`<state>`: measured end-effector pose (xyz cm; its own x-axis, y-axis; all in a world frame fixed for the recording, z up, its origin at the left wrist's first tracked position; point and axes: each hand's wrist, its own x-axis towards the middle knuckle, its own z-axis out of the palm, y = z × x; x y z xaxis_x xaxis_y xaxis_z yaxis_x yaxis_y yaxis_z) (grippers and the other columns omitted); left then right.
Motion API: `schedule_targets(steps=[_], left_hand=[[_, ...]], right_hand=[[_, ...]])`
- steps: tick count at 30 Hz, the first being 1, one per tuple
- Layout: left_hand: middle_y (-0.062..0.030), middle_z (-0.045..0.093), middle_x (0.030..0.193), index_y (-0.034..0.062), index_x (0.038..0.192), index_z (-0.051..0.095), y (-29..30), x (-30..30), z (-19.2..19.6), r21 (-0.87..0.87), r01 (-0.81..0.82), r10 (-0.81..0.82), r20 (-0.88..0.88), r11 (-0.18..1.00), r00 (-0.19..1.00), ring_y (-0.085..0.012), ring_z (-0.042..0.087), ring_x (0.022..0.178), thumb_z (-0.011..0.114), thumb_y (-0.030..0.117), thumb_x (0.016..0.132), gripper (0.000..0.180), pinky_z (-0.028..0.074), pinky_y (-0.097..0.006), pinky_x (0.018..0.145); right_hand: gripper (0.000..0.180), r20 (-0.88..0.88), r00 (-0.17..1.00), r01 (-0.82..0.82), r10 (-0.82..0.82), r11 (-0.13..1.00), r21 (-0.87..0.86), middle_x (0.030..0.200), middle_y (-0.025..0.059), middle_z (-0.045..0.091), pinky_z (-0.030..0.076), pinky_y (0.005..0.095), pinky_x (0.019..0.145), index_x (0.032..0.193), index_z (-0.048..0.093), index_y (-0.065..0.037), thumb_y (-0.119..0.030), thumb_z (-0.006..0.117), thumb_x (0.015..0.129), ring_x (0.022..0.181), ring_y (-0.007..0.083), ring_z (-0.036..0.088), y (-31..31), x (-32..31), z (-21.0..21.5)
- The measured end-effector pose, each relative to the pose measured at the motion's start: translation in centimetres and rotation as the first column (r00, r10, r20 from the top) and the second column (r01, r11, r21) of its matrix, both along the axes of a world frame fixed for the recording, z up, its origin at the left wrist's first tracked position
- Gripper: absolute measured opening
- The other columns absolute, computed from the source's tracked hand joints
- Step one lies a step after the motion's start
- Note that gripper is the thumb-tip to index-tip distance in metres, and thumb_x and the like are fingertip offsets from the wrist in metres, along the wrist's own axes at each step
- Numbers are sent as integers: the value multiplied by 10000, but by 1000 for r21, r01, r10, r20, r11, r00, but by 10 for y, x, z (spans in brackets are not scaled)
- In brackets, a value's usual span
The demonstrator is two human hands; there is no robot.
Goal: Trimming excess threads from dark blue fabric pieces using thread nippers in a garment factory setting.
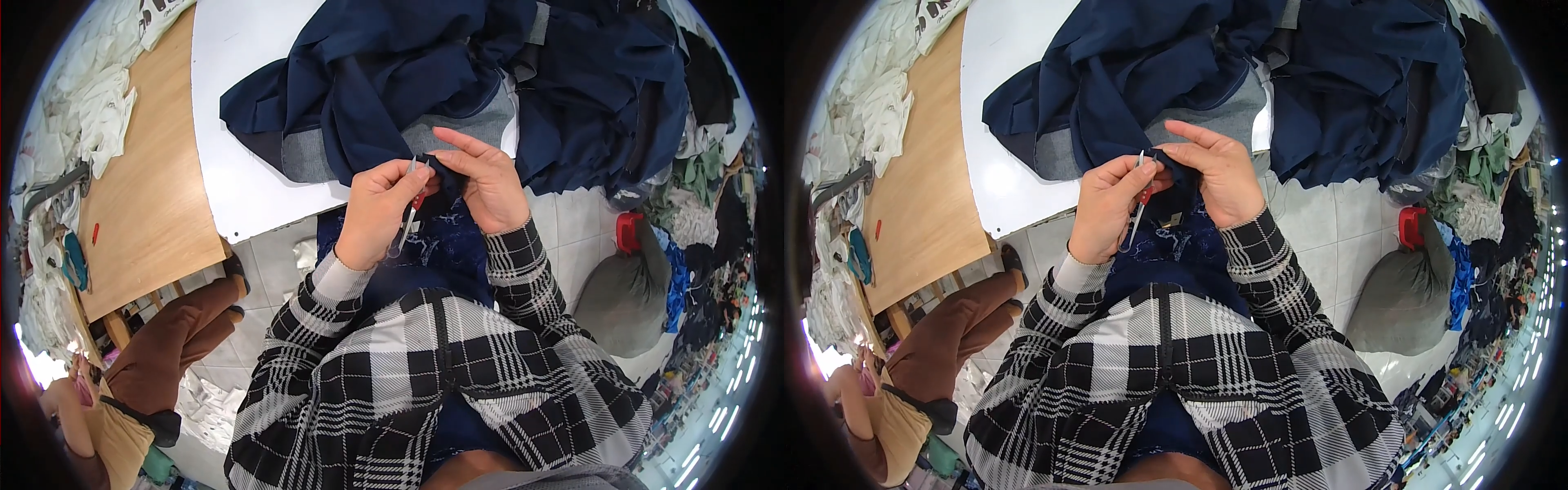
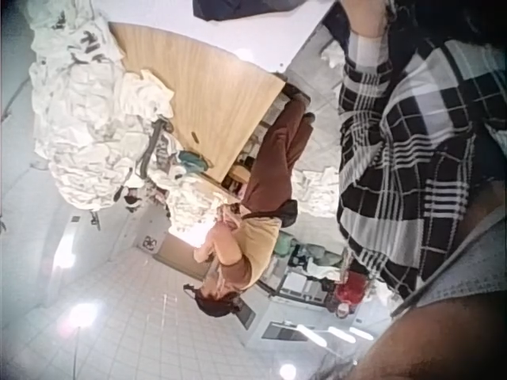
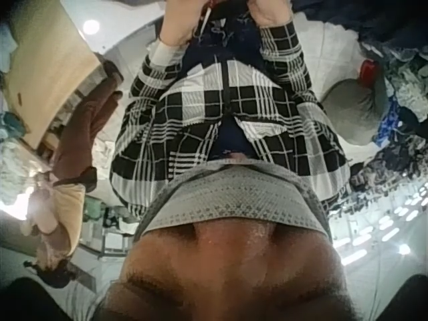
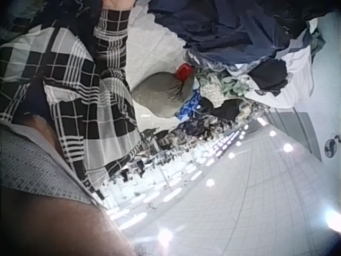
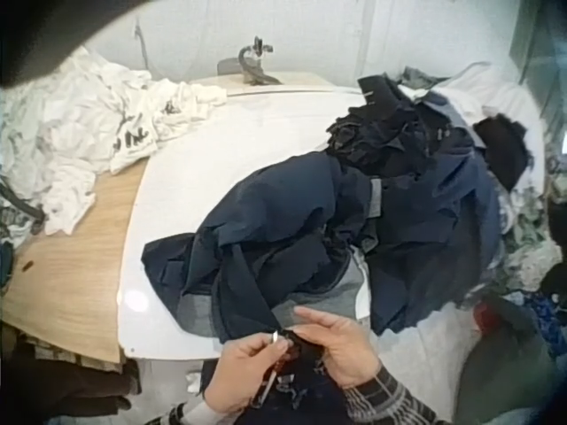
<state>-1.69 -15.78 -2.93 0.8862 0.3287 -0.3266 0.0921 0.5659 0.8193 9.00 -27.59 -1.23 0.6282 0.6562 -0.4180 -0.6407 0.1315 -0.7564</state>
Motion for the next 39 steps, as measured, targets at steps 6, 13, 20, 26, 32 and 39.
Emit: schedule_targets(steps=[6, 13, 20, 26, 32, 39], left_hand=[[-109, 645, 893, -62, 973, 608, 0, 0, -1, 12, 25, -25, -5, 1000, 1000, -146, 623, 828, 548, 84, 890, 178, 501, -266, 806], [-48, 639, 801, -48, 912, 636, -3, 2, -2, 5, -11, 11, 4, 1000, 1000, -65, 552, 703, 569, 128, 884, 191, 452, -194, 682], [-110, 647, 886, -61, 975, 608, -2, 3, -3, 9, 23, -23, -11, 1000, 1000, -148, 629, 824, 547, 81, 890, 177, 505, -263, 798], [-109, 647, 873, -62, 956, 615, -2, 4, -4, 6, 26, -26, -24, 1000, 999, -143, 629, 803, 555, 85, 885, 175, 509, -260, 785], [-110, 649, 856, -65, 948, 616, -1, 5, -5, 14, 39, -38, -72, 999, 997, -139, 629, 774, 566, 97, 878, 183, 514, -254, 762], [-111, 650, 844, -62, 938, 617, 0, 5, -5, 19, 45, -44, -86, 999, 995, -139, 630, 755, 568, 100, 879, 180, 517, -248, 750]], right_hand=[[354, 5, 1000, -17, 17, 1000, -11, 969, 143, 644, 487, 264, 809, 1190, 508, 60, -18, 552, 847, 858, 168, 624, 0, 2, -1], [385, 30, 999, -37, 37, 999, -3, 945, 140, 653, 487, 254, 803, 1198, 503, 55, 5, 570, 823, 838, 154, 626, -2, 3, -1], [392, -76, 996, -36, 36, 999, -4, 948, 147, 648, 474, 253, 803, 1199, 474, 77, 8, 568, 825, 850, 163, 620, -2, 6, -6], [352, -139, 990, -40, 38, 999, -18, 951, 151, 645, 470, 261, 810, 1177, 497, 73, 10, 549, 835, 851, 173, 616, -3, 8, -12], [346, -94, 995, -33, 30, 999, -34, 952, 153, 646, 468, 260, 810, 1166, 504, 79, 11, 551, 830, 851, 171, 614, -3, 7, -14], [351, -83, 996, -39, 36, 999, -37, 955, 155, 646, 466, 257, 812, 1165, 500, 87, 4, 555, 828, 853, 168, 613, -3, 6, -17]])
